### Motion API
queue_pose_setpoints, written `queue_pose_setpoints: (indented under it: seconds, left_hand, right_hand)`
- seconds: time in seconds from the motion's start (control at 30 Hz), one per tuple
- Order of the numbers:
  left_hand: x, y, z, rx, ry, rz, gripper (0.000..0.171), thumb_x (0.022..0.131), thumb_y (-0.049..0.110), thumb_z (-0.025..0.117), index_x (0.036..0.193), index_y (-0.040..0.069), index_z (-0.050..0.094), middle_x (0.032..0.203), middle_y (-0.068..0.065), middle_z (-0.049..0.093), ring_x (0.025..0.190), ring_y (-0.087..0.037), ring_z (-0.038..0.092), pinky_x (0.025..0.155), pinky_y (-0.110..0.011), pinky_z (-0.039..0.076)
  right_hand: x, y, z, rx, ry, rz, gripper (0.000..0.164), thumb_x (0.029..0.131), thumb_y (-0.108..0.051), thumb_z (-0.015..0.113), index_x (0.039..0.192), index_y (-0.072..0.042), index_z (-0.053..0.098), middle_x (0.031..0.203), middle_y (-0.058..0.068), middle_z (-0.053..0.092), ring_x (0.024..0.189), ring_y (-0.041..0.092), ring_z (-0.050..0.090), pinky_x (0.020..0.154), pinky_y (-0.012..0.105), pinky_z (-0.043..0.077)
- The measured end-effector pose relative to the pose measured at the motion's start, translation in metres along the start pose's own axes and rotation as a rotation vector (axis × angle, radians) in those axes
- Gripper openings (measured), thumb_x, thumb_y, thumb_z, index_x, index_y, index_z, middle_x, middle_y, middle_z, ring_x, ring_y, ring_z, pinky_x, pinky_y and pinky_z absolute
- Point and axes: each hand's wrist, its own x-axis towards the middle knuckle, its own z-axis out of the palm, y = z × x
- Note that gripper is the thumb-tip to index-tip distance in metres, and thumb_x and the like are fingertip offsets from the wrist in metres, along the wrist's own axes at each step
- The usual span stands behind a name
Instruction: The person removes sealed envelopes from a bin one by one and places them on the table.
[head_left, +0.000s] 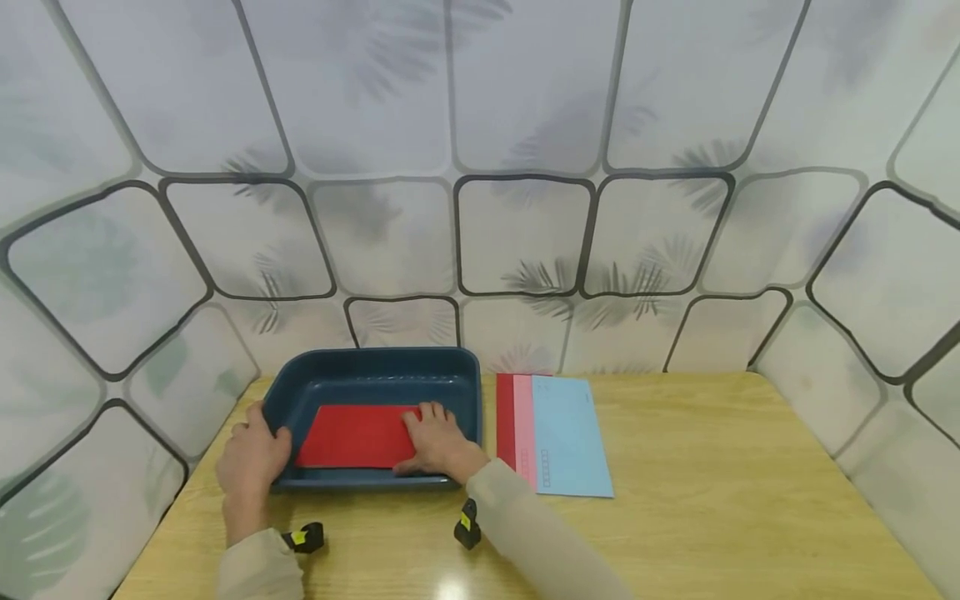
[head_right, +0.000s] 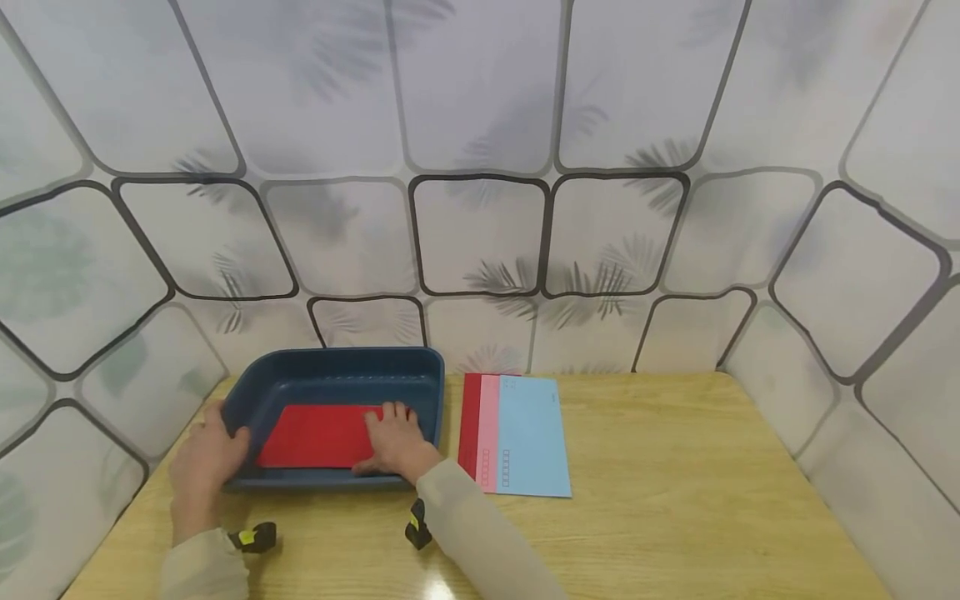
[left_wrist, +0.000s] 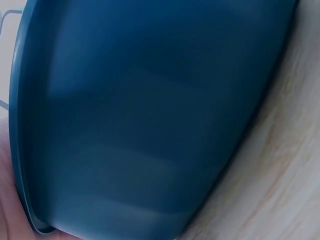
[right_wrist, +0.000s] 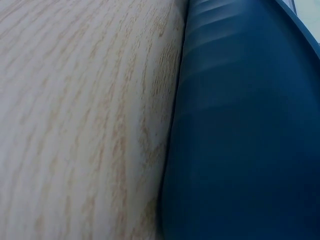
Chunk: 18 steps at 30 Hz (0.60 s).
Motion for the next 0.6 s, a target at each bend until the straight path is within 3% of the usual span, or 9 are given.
queue_pose_setpoints:
  seconds: [0.37,0.6]
  left_hand:
    - [-0.0002,0.0004,-0.0008,0.011,0.016,0.007,0.063,0.089,0.026,0.041,0.14,-0.003,0.016,0.114,-0.041,0.041,0.093,-0.054,0.046,0.069,-0.065,0.042]
    - [-0.0001,0.0005,-0.0011,0.009,0.018,0.011,0.064,0.089,0.026,0.042,0.14,-0.003,0.017,0.115,-0.041,0.041,0.093,-0.055,0.046,0.068,-0.065,0.042]
  right_hand:
    - [0.0001,-0.0004,-0.0014,0.0,-0.042,0.025,0.096,0.068,-0.062,0.066,0.144,-0.021,0.025,0.146,0.015,0.024,0.129,0.033,0.024,0.103,0.048,0.031]
    - [0.0025,0.0004,0.0016,-0.028,-0.079,0.048,0.099,0.068,-0.065,0.064,0.146,-0.022,0.019,0.148,0.015,0.023,0.131,0.033,0.02,0.105,0.048,0.029]
